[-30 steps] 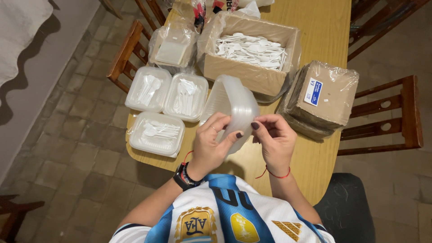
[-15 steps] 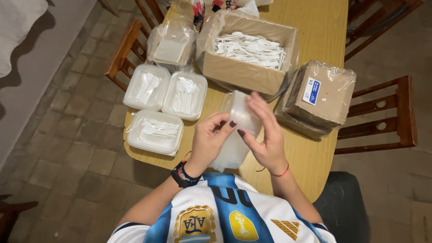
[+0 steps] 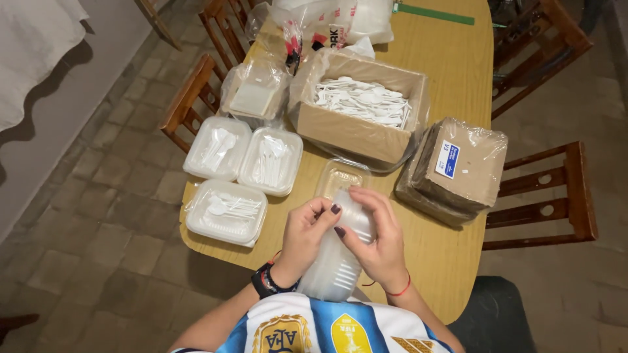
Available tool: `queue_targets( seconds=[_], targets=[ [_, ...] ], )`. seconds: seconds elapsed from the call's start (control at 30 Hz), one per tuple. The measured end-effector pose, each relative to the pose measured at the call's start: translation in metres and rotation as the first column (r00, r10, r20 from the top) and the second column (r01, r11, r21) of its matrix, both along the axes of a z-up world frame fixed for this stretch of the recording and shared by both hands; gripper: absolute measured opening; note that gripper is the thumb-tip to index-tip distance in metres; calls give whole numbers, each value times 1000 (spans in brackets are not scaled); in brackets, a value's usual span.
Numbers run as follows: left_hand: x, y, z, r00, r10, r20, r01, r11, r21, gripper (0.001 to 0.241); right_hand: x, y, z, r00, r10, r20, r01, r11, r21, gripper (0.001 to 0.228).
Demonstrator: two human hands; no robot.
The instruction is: The person separates and organizes various clear plastic lids, containers, and white plastic spoons from large boxes and bags, placing the items into smaller containers on the table.
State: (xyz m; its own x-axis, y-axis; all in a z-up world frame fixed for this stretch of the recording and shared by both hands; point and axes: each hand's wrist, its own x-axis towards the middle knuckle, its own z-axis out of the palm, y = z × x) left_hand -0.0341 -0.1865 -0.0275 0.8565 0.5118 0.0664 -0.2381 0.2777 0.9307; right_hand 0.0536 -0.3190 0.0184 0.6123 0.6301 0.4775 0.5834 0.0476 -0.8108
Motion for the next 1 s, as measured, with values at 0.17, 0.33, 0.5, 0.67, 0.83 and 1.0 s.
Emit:
queue_targets(
  seconds=[0.17,0.33,0.5,0.67,0.83,1.0],
  targets=[
    [-3,0,1,1000,-6,1,7,1000,-21,16,-2,-3,1,1000,-17,-12,17,1000,10,52],
    [-3,4,7,1000,-14,0,14,1000,-25,16,-1,-5,2,1000,-15,-5,15,998,61,50],
    [-1,6,4,1000,3,8,-3,1000,18,16,4,-12,5,996,26,87,-20,998,-65,50],
    [-1,14,12,998,64,4,-64,998,-19,15,10,-14,-10,998,22,51,-19,998,-56,60],
    [1,10,10,999,54,2,-54,998,34,15,7,-11,0,999,13,-50,-17,997,-71,68],
    [-1,14,13,986,153,-63,-135,964,229,19,15,-20,-13,985,-29,-171,6,991,-134,52]
  ],
)
